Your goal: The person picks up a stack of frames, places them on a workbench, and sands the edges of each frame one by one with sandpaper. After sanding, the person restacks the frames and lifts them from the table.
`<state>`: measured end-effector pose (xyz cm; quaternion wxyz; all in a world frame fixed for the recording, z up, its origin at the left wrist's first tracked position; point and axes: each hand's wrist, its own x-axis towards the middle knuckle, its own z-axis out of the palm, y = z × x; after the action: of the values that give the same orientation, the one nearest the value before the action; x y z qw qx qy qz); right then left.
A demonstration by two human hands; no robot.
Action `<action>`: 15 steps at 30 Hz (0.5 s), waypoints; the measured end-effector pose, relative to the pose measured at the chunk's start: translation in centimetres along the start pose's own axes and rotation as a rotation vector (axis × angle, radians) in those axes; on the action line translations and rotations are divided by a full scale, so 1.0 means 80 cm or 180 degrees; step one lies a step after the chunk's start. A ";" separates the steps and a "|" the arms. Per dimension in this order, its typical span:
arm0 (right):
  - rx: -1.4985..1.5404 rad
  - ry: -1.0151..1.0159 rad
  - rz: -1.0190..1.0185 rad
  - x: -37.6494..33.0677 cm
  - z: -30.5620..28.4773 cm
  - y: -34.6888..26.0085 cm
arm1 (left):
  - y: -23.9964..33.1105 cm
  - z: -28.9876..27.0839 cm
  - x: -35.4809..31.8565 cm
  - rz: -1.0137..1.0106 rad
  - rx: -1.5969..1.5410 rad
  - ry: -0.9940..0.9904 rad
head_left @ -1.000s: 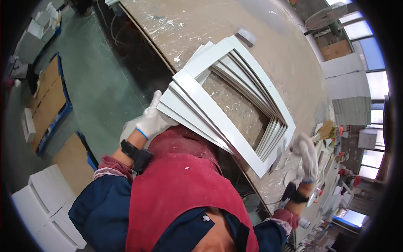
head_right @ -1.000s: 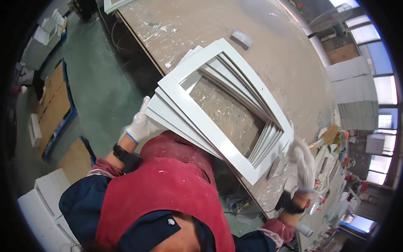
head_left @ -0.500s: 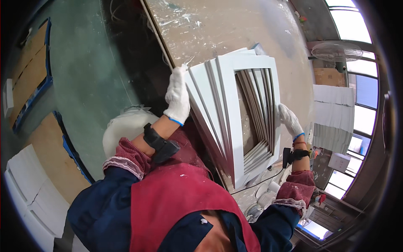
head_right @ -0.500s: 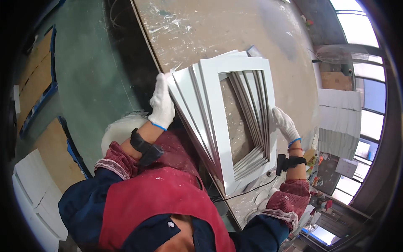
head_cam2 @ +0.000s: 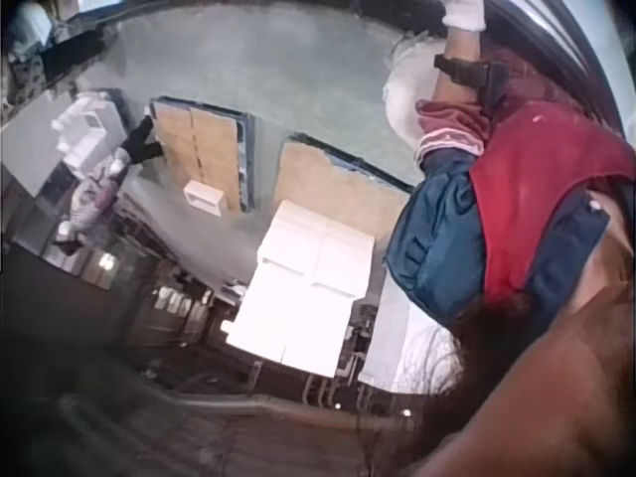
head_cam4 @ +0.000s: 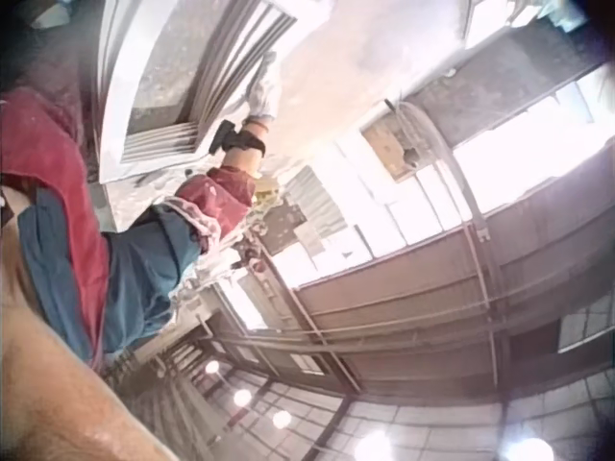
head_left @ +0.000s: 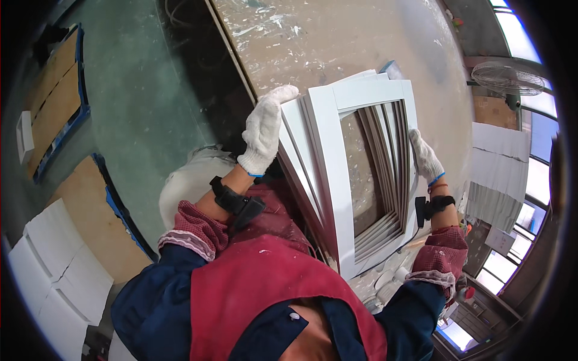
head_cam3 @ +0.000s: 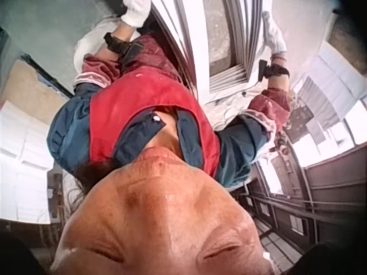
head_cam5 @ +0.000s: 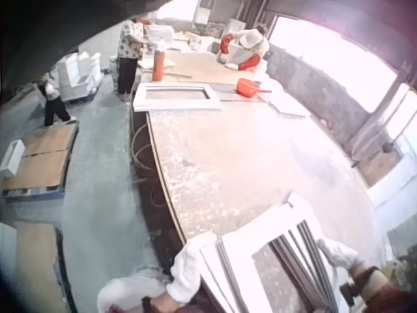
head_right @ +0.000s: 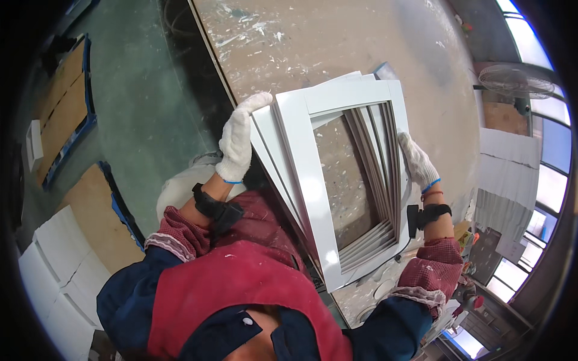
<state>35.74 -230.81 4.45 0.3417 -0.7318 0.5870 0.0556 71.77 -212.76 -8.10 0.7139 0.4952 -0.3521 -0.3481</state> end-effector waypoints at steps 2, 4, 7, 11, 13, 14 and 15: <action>0.0032 -0.0122 -0.0249 0.005 0.003 -0.019 | 0.001 -0.001 -0.004 -0.0167 -0.0517 -0.0055; -0.0462 -0.0153 -0.0343 0.009 0.005 -0.037 | 0.003 -0.003 -0.004 -0.0365 -0.0871 -0.0120; -0.0464 -0.0242 -0.0087 0.008 0.007 -0.056 | 0.005 -0.006 -0.011 -0.0456 -0.1174 -0.0138; -0.0625 -0.0208 -0.0664 0.007 0.018 -0.073 | -0.004 -0.028 -0.021 -0.0241 -0.0647 -0.0432; -0.0803 -0.0088 -0.0729 0.011 0.026 -0.082 | -0.006 -0.054 -0.016 -0.0513 -0.0211 -0.0834; -0.0657 -0.0159 -0.0751 0.010 0.028 -0.086 | -0.004 -0.067 -0.011 -0.0876 -0.0036 -0.1129; -0.0643 -0.0047 -0.0431 0.008 0.030 -0.088 | -0.003 -0.073 -0.001 -0.1031 -0.0501 -0.1346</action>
<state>43.07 -229.45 5.37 0.2735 -0.8000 0.5251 0.0967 76.65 -210.05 -9.90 0.5959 0.4044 -0.3815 -0.5795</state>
